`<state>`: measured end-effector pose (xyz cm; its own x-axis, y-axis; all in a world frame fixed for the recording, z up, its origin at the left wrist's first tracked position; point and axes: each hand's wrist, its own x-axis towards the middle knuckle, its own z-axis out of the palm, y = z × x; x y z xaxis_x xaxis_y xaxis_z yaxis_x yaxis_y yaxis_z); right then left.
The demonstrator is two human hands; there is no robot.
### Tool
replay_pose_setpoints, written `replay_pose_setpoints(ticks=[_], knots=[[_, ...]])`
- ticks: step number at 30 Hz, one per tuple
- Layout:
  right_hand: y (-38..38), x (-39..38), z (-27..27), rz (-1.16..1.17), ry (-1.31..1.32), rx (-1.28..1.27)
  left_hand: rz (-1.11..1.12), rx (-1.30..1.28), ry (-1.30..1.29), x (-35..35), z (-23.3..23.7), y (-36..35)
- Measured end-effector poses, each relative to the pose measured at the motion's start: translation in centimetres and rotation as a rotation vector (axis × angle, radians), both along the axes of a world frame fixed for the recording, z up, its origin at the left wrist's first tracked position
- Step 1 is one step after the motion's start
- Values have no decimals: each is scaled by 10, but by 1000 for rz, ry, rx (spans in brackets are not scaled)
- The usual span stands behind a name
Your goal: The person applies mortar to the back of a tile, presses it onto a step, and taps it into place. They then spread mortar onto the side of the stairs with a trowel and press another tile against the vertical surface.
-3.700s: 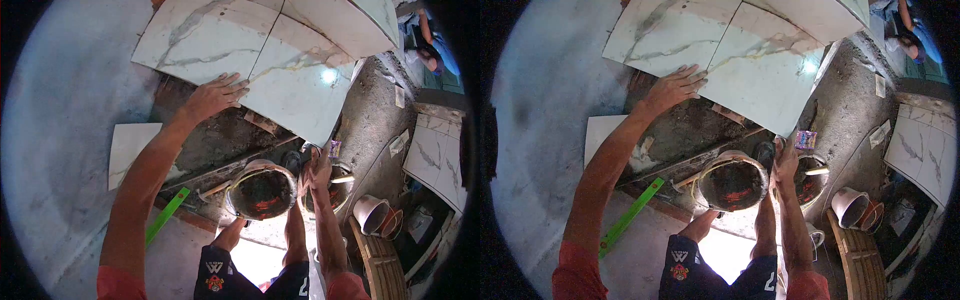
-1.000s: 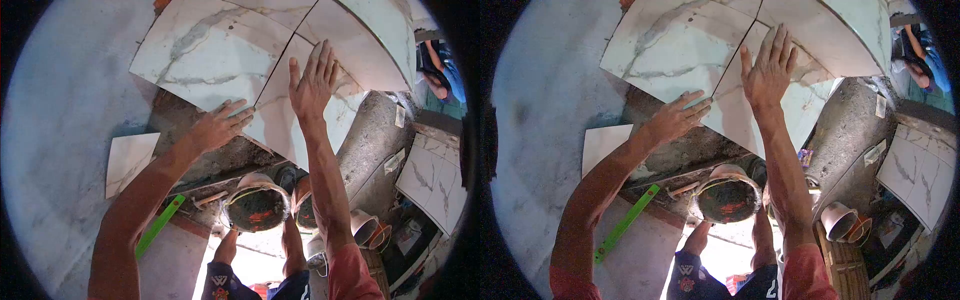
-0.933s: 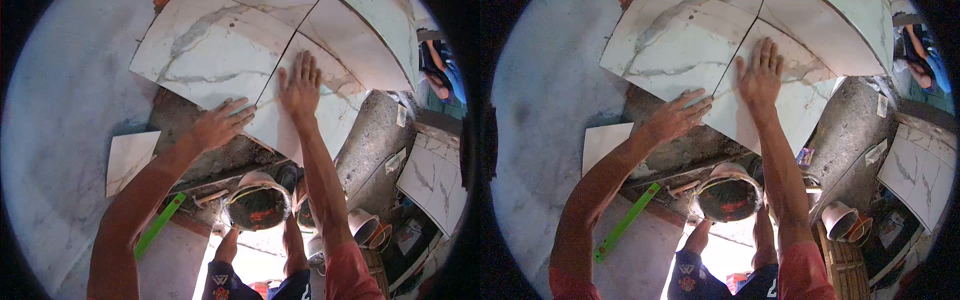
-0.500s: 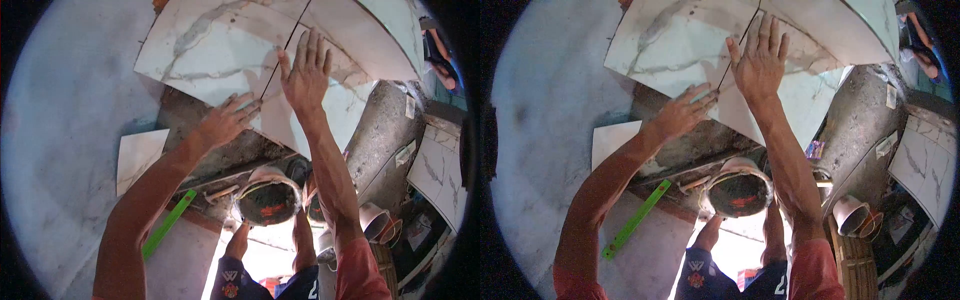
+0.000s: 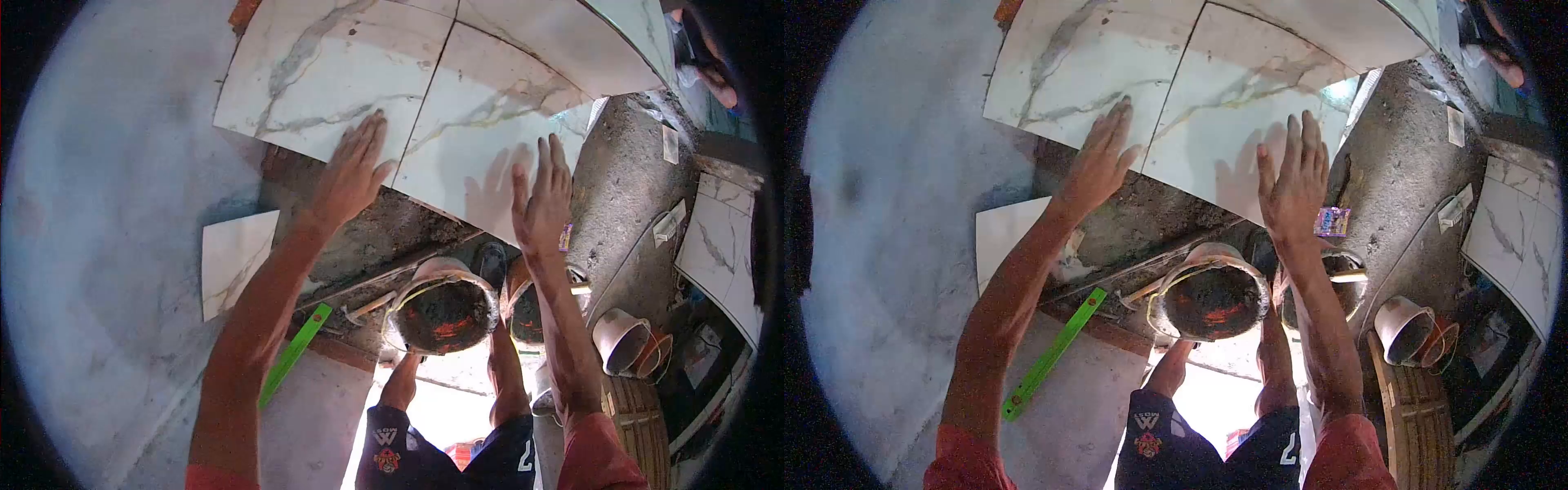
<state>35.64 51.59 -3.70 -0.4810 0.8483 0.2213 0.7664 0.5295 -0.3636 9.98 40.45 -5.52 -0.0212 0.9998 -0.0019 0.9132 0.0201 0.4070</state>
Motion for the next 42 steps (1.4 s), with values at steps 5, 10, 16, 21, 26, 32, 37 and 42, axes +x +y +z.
replay_pose_setpoints(ticks=[5, 10, 16, 21, 26, 32, 37, 42], knots=[[22, -18, -19, 66, -111, 28, -8, 57, 73, 43, -15, 55], [77, -61, -6, 116, 31, 243, -54, 37, 207, 50, -15, 54], [82, -72, -50, 96, -107, 211, -52, 42, 159, 50, -13, 55], [77, -89, -18, 69, -19, 248, -55, 6, 189, 48, -10, 58], [71, -84, -51, 89, -124, 197, -35, 8, 170, 52, -8, 57], [71, -82, -51, 100, -64, 166, 14, 22, 221, 53, -16, 60], [86, -95, -9, 41, 79, 266, 43, 26, 151, 60, -15, 59], [85, -96, -54, 44, -131, 58, 29, 25, 159, 57, -13, 64]])
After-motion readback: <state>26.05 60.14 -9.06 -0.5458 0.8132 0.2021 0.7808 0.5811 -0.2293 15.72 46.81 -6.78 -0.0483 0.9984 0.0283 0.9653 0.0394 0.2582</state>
